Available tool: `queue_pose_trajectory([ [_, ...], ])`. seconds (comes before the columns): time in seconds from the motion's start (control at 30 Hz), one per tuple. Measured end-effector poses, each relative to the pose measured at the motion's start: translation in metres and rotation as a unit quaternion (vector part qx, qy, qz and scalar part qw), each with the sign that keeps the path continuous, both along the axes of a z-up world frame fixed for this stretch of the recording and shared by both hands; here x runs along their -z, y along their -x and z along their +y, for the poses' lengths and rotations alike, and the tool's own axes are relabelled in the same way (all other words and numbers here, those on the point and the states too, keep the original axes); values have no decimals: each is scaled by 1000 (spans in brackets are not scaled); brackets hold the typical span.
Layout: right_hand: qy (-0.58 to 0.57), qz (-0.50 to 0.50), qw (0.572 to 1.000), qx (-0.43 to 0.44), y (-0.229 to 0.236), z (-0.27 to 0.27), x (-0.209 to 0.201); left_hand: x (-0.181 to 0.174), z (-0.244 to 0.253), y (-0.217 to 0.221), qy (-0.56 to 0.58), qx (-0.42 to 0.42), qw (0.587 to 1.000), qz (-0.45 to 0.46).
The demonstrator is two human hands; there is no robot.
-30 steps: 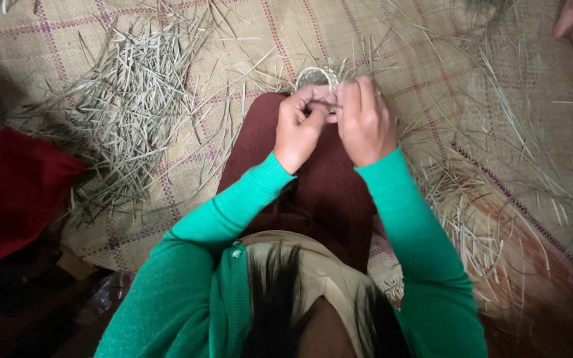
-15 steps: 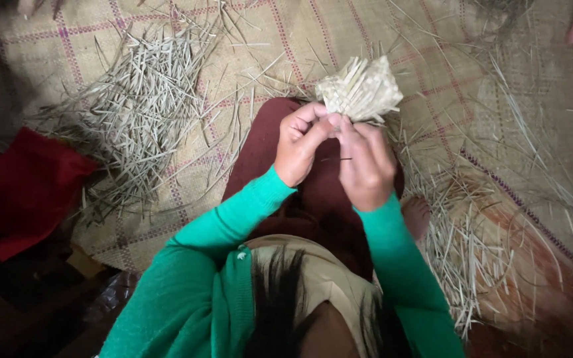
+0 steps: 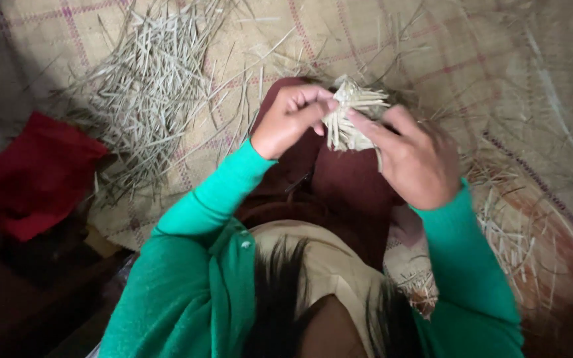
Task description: Trimming excess straw from a hand-woven object using a pair of scissors
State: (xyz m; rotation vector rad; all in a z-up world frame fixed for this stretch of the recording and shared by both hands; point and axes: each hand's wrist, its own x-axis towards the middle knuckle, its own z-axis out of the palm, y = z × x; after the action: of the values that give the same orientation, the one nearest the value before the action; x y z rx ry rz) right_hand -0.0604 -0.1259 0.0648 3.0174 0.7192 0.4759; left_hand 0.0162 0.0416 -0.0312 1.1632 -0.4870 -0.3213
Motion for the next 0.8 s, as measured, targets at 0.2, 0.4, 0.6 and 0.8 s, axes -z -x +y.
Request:
queue_pose_trajectory([
  [0.2,-183,34,982,-37,-16,26,54,53,25,-21,-98,-21,995,21],
  [0.4,-232,67,970,-9,-34,38,121,90,47,-29,-198,-38,976,-80],
  [0.6,-218,35,975,6,-42,43,154,116,47,-30,-164,-61,973,-148],
  [0.8,-149,-1,989,25,-47,42,157,103,36,-18,-155,-163,970,-90],
])
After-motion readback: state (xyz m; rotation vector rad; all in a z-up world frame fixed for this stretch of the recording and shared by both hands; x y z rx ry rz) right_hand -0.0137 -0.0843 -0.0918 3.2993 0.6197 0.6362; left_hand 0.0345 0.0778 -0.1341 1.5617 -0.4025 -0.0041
